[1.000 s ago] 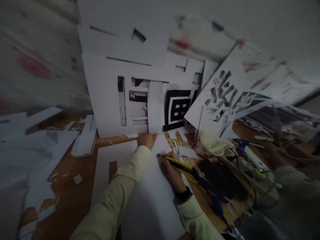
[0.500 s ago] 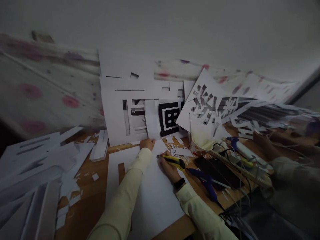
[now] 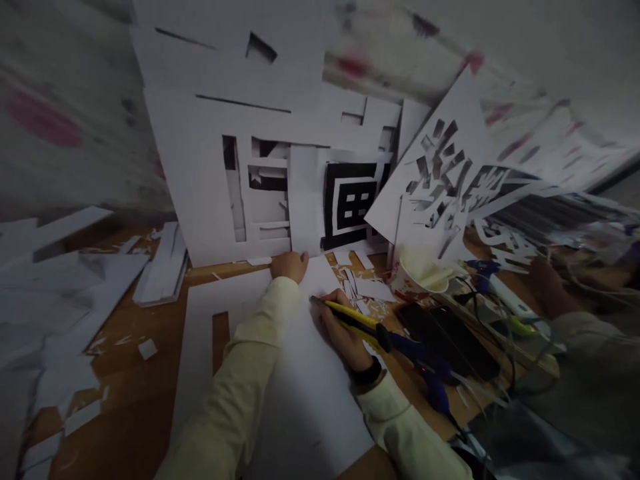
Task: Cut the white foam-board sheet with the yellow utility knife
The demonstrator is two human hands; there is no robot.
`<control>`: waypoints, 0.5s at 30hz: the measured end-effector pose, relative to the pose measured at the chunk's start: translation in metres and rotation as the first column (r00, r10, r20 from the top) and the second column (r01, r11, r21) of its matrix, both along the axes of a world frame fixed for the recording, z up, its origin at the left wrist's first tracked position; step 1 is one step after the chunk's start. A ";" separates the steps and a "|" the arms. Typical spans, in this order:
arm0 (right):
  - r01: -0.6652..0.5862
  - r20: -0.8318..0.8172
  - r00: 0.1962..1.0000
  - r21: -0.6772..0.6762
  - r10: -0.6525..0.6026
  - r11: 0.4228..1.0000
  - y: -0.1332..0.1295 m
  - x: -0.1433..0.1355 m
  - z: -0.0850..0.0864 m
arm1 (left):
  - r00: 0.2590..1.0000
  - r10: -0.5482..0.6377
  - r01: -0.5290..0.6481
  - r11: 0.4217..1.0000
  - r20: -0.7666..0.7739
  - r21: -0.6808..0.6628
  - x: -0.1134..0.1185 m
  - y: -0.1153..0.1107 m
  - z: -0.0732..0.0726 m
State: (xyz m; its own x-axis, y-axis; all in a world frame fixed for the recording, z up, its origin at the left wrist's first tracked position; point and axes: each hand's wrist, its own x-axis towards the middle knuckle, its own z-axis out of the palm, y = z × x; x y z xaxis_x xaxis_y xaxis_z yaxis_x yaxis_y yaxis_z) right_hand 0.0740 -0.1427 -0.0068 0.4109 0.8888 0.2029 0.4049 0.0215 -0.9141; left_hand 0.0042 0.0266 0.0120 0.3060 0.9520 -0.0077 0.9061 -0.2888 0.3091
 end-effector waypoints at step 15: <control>-0.079 0.282 0.954 -0.094 0.103 0.992 -0.009 -0.004 0.023 | 0.999 -0.023 0.024 1.000 0.034 -0.016 -0.001 0.004 -0.001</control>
